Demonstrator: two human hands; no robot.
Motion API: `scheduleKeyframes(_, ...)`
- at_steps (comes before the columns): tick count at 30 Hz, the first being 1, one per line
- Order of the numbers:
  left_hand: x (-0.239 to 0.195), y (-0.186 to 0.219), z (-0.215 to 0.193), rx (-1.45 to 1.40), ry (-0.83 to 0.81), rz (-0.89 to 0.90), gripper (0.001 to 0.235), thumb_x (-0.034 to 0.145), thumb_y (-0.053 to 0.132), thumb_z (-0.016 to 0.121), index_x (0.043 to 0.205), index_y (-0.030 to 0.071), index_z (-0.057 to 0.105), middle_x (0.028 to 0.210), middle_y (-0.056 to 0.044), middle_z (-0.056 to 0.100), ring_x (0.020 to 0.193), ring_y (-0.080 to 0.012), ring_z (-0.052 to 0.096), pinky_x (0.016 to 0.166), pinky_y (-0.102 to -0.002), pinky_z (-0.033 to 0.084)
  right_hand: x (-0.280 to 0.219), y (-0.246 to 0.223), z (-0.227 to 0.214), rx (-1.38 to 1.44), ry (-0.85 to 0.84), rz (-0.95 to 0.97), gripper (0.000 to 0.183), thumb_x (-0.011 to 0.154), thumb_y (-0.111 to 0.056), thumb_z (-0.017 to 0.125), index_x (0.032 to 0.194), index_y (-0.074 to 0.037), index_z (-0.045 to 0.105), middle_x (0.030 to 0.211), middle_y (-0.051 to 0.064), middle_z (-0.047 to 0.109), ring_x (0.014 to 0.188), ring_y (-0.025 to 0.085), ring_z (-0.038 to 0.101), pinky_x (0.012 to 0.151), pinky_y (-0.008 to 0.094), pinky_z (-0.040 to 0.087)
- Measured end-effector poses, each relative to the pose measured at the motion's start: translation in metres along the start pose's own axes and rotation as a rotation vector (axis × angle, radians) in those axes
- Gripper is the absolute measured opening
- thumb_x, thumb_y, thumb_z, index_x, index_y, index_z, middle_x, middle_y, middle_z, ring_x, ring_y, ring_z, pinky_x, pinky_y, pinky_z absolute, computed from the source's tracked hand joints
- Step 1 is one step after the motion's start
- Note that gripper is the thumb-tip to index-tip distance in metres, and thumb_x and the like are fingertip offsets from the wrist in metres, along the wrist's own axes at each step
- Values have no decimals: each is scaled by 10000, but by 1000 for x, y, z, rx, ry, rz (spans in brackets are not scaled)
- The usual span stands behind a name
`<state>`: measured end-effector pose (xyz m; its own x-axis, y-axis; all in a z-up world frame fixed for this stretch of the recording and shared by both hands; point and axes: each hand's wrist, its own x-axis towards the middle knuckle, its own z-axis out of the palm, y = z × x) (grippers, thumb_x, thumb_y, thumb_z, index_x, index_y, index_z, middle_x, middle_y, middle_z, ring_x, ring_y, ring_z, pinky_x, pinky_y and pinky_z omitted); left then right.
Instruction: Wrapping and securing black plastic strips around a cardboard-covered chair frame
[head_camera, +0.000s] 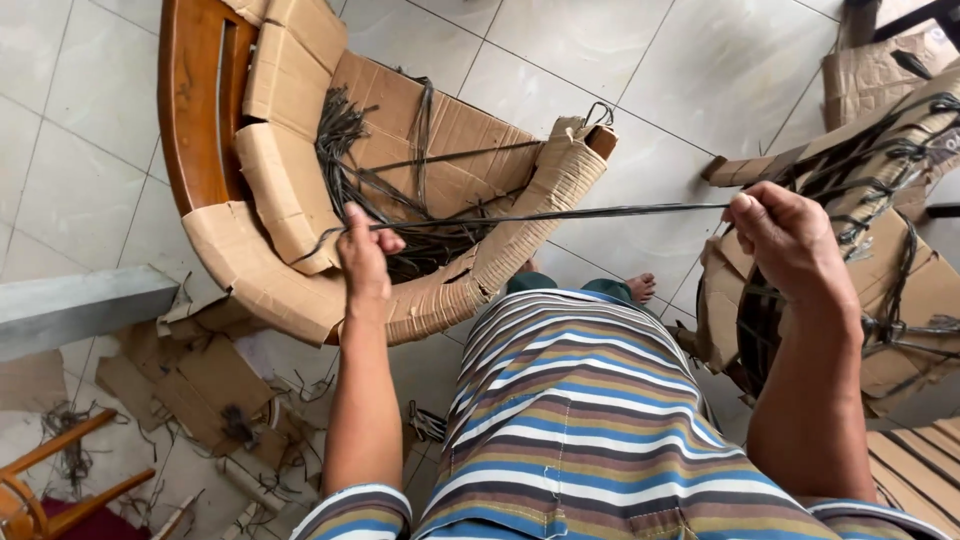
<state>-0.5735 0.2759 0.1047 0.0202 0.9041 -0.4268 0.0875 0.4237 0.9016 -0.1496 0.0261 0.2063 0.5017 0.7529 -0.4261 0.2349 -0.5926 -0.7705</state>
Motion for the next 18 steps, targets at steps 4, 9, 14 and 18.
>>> scheduleKeyframes(4,18,-15,-19,-79,90,-14,582,1064,508,427,639,122,526,517,-48,515,503,-190,607,563,-305,540,1,32,5,263,71,-62,342,1163,-283,558,870,-114,503,702,12,448,644,86,377,587,240,285)
scheduleKeyframes(9,19,-9,-6,-54,79,-114,491,1016,569,482,816,120,464,543,-33,451,532,-189,595,590,-307,534,-6,56,-4,547,331,-97,371,1146,-367,637,890,-141,492,734,-13,445,659,103,442,616,219,381)
scheduleKeyframes(14,20,-13,19,-71,-207,-149,433,1074,479,507,827,131,432,558,-13,344,545,-161,508,616,-298,511,-24,96,-41,703,642,-56,373,1138,-362,636,865,-158,484,719,8,449,591,118,458,532,231,362)
scheduleKeyframes(18,11,0,53,49,-541,-219,504,1080,417,563,669,149,449,558,-6,366,583,-179,493,666,-320,467,-57,134,-75,968,937,-13,366,1071,-337,708,854,-119,509,687,31,462,554,145,460,478,266,367)
